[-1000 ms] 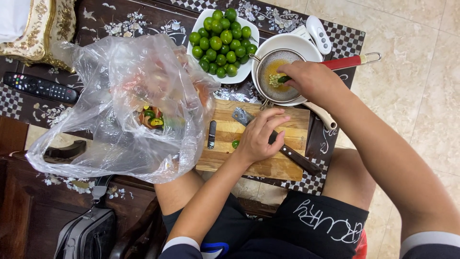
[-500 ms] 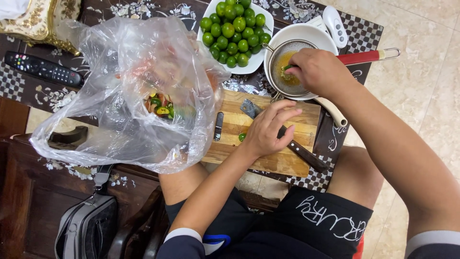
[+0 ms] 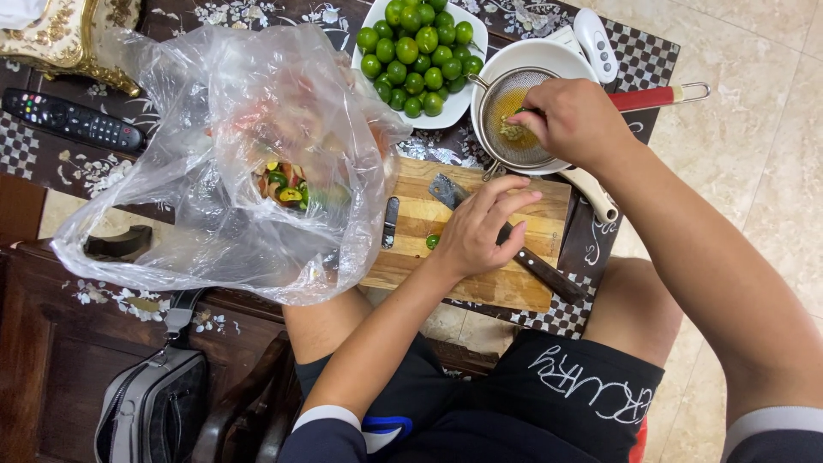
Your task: The person is shown preparing takeout food, specifically cutting limes and putting them into a bag.
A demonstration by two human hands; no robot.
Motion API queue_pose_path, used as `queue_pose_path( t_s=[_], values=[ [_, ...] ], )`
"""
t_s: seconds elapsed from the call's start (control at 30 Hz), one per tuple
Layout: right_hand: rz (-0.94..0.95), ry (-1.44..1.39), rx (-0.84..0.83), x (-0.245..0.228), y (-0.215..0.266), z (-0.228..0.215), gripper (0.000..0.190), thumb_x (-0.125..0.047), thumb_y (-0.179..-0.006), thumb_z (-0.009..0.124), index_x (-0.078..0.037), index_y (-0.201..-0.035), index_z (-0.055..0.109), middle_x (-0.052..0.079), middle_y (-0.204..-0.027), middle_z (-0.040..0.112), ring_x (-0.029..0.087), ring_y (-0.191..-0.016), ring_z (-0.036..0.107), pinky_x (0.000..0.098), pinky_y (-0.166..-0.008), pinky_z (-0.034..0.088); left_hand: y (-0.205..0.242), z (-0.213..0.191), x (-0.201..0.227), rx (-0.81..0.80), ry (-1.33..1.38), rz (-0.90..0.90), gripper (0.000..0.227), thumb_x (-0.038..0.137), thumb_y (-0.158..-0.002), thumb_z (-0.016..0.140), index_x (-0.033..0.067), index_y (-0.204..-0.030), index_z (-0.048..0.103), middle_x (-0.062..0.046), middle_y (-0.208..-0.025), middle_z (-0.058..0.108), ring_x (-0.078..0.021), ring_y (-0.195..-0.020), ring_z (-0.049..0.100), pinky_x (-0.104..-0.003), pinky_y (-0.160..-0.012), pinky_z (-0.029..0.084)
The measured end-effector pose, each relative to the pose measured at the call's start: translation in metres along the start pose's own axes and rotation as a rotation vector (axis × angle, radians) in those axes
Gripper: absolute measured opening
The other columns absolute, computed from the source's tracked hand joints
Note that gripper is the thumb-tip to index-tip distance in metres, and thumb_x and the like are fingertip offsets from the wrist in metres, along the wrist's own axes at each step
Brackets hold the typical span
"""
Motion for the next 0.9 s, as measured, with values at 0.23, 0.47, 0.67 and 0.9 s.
queue_pose_path(
  t_s=[0.23, 0.47, 0.67, 0.9],
  values=[
    [0.024, -0.038, -0.046, -0.013, 0.007, 0.001, 0.026, -0.024, -0.094, 0.079, -0.002, -0.088, 0.067, 0.016, -0.081, 0.066, 0.038, -0.077, 0.064, 0.0475, -0.070, 0.051, -0.002, -0.010, 0.008, 0.020, 0.018, 0.004, 0.057, 0.005, -0.089, 0.072, 0.0145, -0.141, 0.050, -0.008, -0.140, 0.054, -0.0231, -0.112, 0.067, -0.037, -0.099, 0.056],
    [0.122, 0.031, 0.001, -0.045, -0.015, -0.040, 0.026, -0.024, -0.102, 0.080, 0.000, -0.095, 0.072, 0.016, -0.084, 0.067, 0.034, -0.073, 0.065, 0.0426, -0.069, 0.053, 0.006, -0.015, 0.010, 0.037, 0.038, 0.049, 0.056, 0.009, -0.089, 0.073, 0.0156, -0.140, 0.050, -0.007, -0.138, 0.055, -0.0269, -0.120, 0.066, -0.036, -0.101, 0.057],
    [-0.161, -0.288, 0.098, -0.188, -0.085, -0.070, 0.016, -0.017, -0.103, 0.076, -0.002, -0.106, 0.070, 0.009, -0.094, 0.071, 0.021, -0.086, 0.073, 0.0326, -0.077, 0.059, 0.019, -0.004, 0.016, -0.093, 0.045, 0.066, 0.049, 0.015, -0.087, 0.072, 0.0113, -0.133, 0.055, -0.012, -0.134, 0.057, -0.0312, -0.109, 0.066, -0.042, -0.094, 0.056],
    [-0.255, -0.200, -0.005, -0.266, -0.137, -0.034, 0.023, -0.023, -0.086, 0.085, -0.006, -0.093, 0.072, 0.012, -0.087, 0.070, 0.034, -0.078, 0.069, 0.0445, -0.066, 0.053, 0.037, 0.004, -0.009, 0.003, 0.059, 0.107, 0.036, 0.020, -0.087, 0.070, 0.0110, -0.120, 0.058, -0.010, -0.114, 0.065, -0.0335, -0.105, 0.067, -0.046, -0.094, 0.055]
  ],
)
Point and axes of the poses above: each hand's wrist, its own y-axis away from the middle knuckle, its own z-axis out of the palm, x = y × z, the point moved 9 cm from there along -y, towards the middle knuckle
